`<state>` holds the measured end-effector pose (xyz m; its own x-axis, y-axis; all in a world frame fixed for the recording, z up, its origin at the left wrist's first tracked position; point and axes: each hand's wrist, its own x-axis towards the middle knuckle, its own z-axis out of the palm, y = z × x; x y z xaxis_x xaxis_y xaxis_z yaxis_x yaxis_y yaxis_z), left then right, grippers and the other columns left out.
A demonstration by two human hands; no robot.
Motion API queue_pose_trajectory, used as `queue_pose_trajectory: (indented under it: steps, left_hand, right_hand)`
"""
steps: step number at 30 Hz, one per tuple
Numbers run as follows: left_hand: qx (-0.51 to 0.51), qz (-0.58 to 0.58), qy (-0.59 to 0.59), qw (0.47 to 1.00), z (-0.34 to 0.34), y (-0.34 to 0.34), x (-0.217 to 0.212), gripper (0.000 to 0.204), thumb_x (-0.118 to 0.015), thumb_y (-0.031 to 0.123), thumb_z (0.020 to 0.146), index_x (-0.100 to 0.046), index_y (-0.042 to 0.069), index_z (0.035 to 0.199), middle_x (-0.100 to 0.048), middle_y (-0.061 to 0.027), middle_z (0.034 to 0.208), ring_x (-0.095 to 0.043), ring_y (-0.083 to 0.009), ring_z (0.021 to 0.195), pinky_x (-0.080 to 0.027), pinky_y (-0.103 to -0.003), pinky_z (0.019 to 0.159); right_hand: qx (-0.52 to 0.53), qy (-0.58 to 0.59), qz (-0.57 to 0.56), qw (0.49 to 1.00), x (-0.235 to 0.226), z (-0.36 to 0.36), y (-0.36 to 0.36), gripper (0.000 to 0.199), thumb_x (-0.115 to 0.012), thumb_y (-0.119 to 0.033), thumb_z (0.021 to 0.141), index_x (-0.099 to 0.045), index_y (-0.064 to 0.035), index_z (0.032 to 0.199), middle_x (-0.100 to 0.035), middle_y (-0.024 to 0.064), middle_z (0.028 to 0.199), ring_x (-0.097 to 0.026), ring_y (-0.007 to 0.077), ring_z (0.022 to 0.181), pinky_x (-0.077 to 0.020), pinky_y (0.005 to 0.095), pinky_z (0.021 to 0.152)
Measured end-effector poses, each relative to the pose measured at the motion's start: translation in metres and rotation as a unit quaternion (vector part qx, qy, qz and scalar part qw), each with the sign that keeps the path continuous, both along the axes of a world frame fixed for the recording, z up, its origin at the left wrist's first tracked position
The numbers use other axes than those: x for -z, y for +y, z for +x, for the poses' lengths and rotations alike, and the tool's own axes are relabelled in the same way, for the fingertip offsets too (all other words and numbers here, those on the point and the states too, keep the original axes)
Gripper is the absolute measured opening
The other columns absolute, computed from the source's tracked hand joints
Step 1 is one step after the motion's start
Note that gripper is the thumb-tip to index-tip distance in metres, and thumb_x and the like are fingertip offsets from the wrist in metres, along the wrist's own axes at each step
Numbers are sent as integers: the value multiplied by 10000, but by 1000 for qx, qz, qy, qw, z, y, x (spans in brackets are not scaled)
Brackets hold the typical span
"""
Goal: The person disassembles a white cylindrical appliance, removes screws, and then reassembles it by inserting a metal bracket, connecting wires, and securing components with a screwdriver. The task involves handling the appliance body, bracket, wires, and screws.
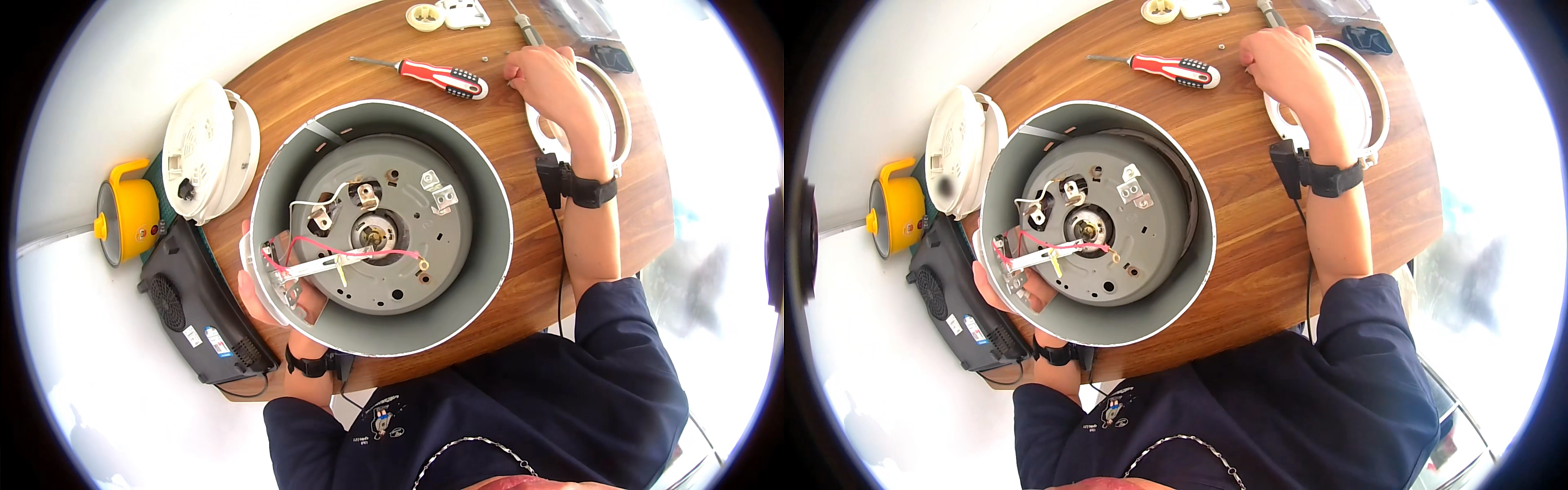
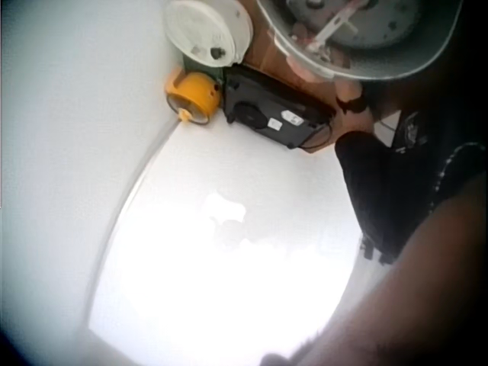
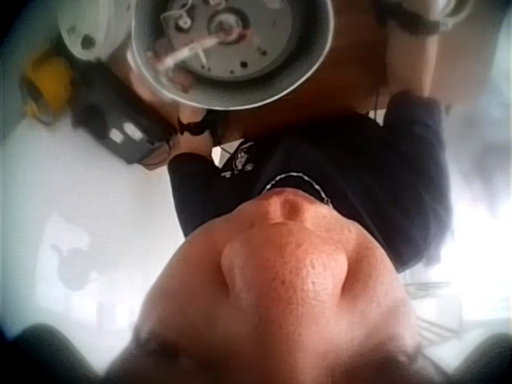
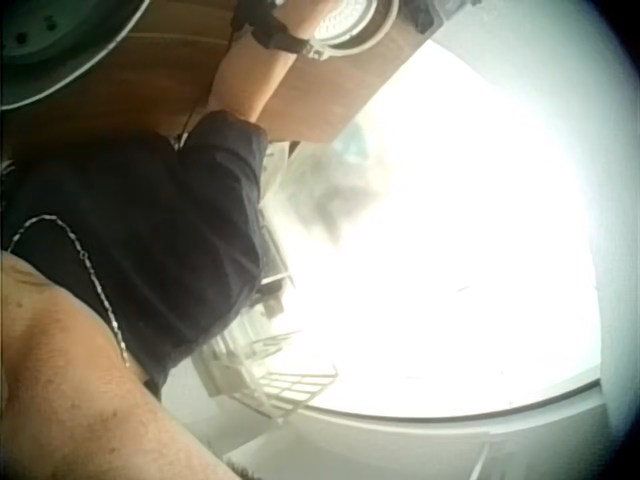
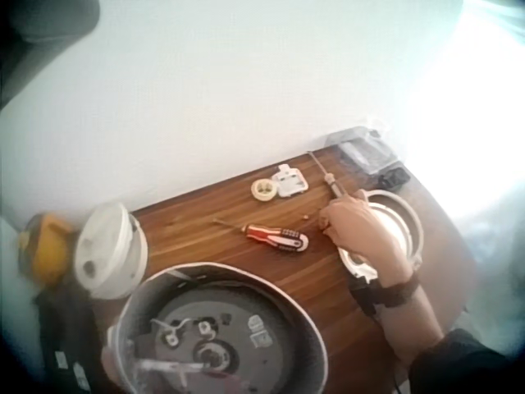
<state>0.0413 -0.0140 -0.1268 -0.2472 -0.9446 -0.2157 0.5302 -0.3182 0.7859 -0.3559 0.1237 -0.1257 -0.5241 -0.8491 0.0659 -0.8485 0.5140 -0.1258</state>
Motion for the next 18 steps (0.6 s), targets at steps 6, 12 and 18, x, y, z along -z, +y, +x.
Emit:
queue_pose_trajectory:
  steps: [6, 12, 18]
  left_hand:
    - [-13, -18, 13, 1000, 10, -4, 8, 813, -483, 451, 972, -329, -85, 1564, -416, -268, 1575, -412, -400, 1463, -297, -524, 1239]
    - [64, -161, -46, 984, 7, -4, 12, 726, -444, 355, 1009, -370, -185, 1489, -464, -313, 1517, -453, -398, 1428, -329, -499, 1223]
    - [113, -15, 275, 955, 11, -7, 15, 771, -451, 411, 986, -337, -110, 1544, -446, -240, 1545, -435, -361, 1448, -329, -525, 1227]
  right_hand:
    - [15, -5, -34, 999, -9, 12, -17, 112, -684, -123, 853, -757, -68, 919, -740, 95, 826, -713, 270, 834, -490, 396, 843]
    - [76, -141, -225, 961, -22, 30, -24, 156, -764, -161, 901, -775, -67, 1025, -767, 15, 871, -663, 69, 775, -534, 249, 746]
    - [6, -214, -369, 904, -35, 70, -46, 152, -823, -94, 869, -797, -49, 1012, -740, -34, 875, -567, 48, 757, -484, 217, 711]
